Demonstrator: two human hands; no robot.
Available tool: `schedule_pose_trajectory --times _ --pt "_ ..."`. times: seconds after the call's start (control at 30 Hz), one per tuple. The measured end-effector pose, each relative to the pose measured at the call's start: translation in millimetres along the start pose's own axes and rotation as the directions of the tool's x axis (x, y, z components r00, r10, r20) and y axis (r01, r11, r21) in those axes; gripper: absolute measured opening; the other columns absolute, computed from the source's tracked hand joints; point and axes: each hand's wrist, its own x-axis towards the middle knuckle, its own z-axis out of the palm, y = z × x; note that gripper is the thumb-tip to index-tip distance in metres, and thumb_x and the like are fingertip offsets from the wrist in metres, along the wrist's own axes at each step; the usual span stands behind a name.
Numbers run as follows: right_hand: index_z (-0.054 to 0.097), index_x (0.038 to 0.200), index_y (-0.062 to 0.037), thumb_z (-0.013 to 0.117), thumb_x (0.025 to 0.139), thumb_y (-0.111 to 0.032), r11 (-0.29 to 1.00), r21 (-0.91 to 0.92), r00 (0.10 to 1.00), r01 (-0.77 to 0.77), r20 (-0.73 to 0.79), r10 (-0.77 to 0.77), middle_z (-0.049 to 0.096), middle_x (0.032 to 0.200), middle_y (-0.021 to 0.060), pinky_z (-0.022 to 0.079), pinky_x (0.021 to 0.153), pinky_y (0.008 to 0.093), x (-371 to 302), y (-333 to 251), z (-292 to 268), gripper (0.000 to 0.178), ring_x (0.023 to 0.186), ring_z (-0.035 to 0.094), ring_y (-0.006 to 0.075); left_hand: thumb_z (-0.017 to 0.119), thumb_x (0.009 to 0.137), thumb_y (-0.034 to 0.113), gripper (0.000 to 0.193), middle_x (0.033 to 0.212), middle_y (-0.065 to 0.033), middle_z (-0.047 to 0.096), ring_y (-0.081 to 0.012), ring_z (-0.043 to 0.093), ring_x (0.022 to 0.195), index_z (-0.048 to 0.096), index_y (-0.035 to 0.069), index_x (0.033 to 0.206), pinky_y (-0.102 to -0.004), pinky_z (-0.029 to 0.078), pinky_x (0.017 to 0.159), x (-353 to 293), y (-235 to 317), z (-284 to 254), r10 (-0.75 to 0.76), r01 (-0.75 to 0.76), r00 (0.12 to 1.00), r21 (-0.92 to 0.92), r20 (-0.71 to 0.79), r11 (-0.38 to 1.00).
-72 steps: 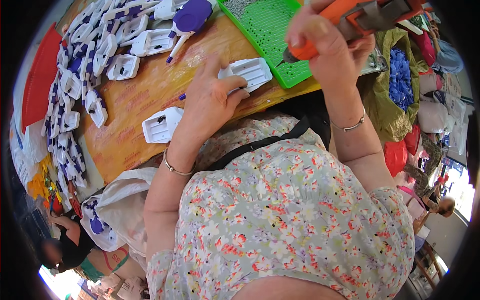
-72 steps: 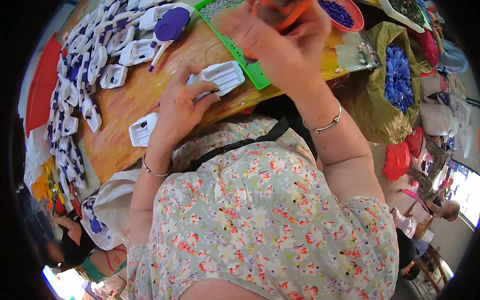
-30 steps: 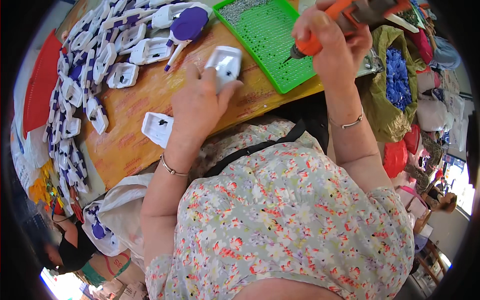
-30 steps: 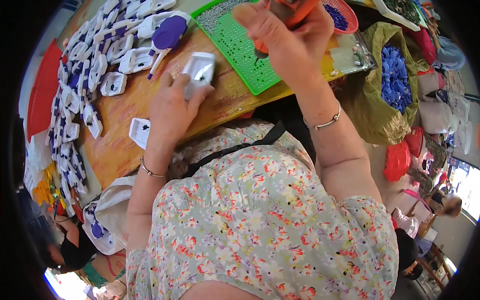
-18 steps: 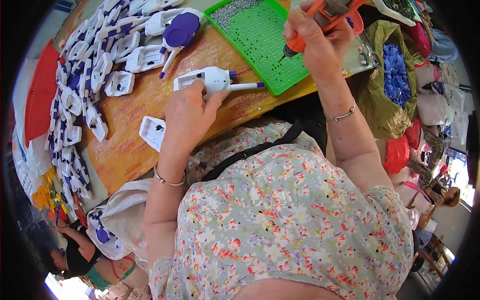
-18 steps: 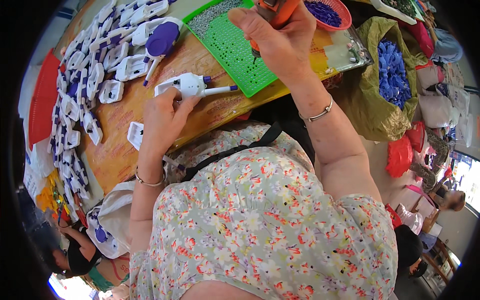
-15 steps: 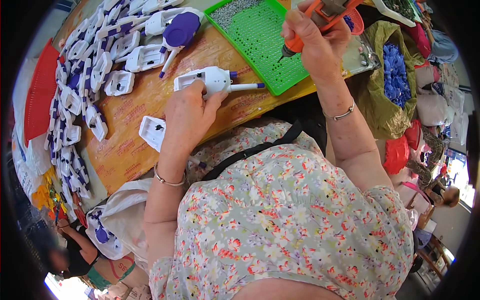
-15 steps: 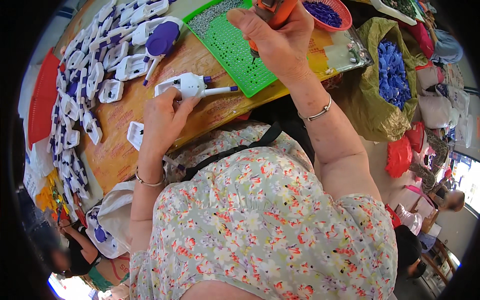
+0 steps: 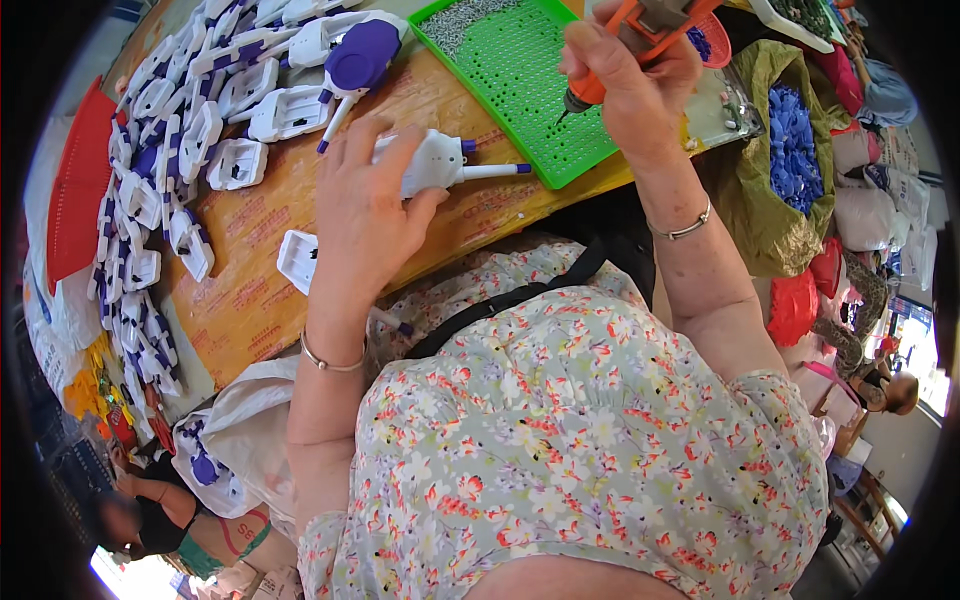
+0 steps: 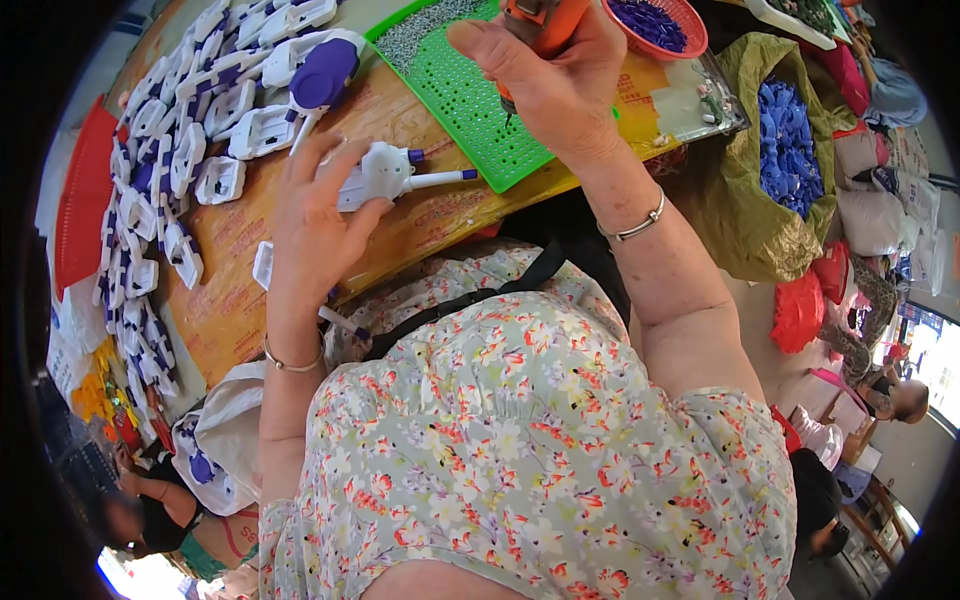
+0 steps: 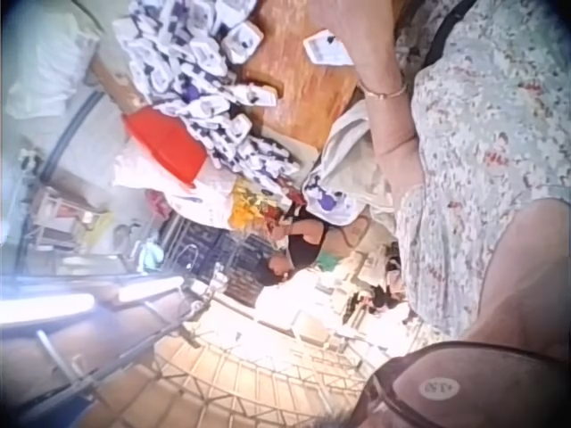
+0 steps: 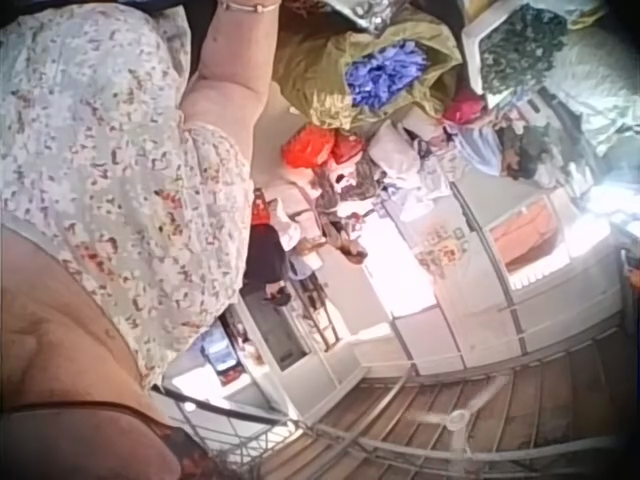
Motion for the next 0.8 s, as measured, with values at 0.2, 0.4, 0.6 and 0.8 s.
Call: schedule_pose_trajectory --times 0.2,0.4,0.6,0.8 --pt "0.058 0.100 -0.0027 0.074 0.083 -0.001 0.997 -0.057 0.999 -0.049 -0.008 0.049 0.059 0.073 0.0014 0.045 0.049 0.0236 -2.0 -14.6 4.3 0.023 0.056 0.057 0.0086 0.080 0.067 0.011 0.050 0.119 -0.0115 0.062 -0.0370 0.056 0.114 0.068 0.010 0.116 -0.0436 0.045 0.097 -0.5 -8.1 8.7 -0.025 0.061 0.976 -0.164 0.215 0.985" --pt "0.053 0.115 -0.0030 0.076 0.083 -0.004 0.988 0.123 0.995 -0.095 0.038 0.091 0.060 0.079 0.0052 0.047 0.056 0.0257 -15.0 -38.5 35.1 0.040 0.067 0.058 0.0122 0.083 0.064 0.013 0.049 0.115 -0.0087 0.064 -0.0342 0.056 0.112 0.069 0.007 0.110 -0.0442 0.042 0.099 -2.1 0.4 10.8 -0.064 0.141 0.965 -0.301 0.253 0.943" --pt "0.054 0.109 0.0000 0.086 0.072 -0.002 0.672 0.369 0.552 0.642 0.385 -0.740 0.061 0.080 0.0025 0.049 0.066 0.0244 11.7 26.8 50.1 0.049 0.069 0.058 0.0092 0.083 0.063 0.014 0.050 0.113 -0.0085 0.065 -0.0337 0.056 0.110 0.070 0.006 0.111 -0.0444 0.041 0.099 -3.8 -1.9 13.2 -0.084 0.180 0.958 -0.346 0.274 0.921" --pt "0.054 0.107 0.0009 0.087 0.069 -0.001 0.623 0.426 0.456 0.656 0.434 -0.777 0.061 0.078 0.0033 0.049 0.064 0.0255 1.1 13.4 62.4 0.050 0.067 0.058 0.0100 0.083 0.064 0.014 0.048 0.112 -0.0082 0.065 -0.0333 0.057 0.108 0.070 0.007 0.110 -0.0449 0.042 0.096 -6.3 -3.9 18.5 -0.048 0.115 0.981 -0.356 0.190 0.928"
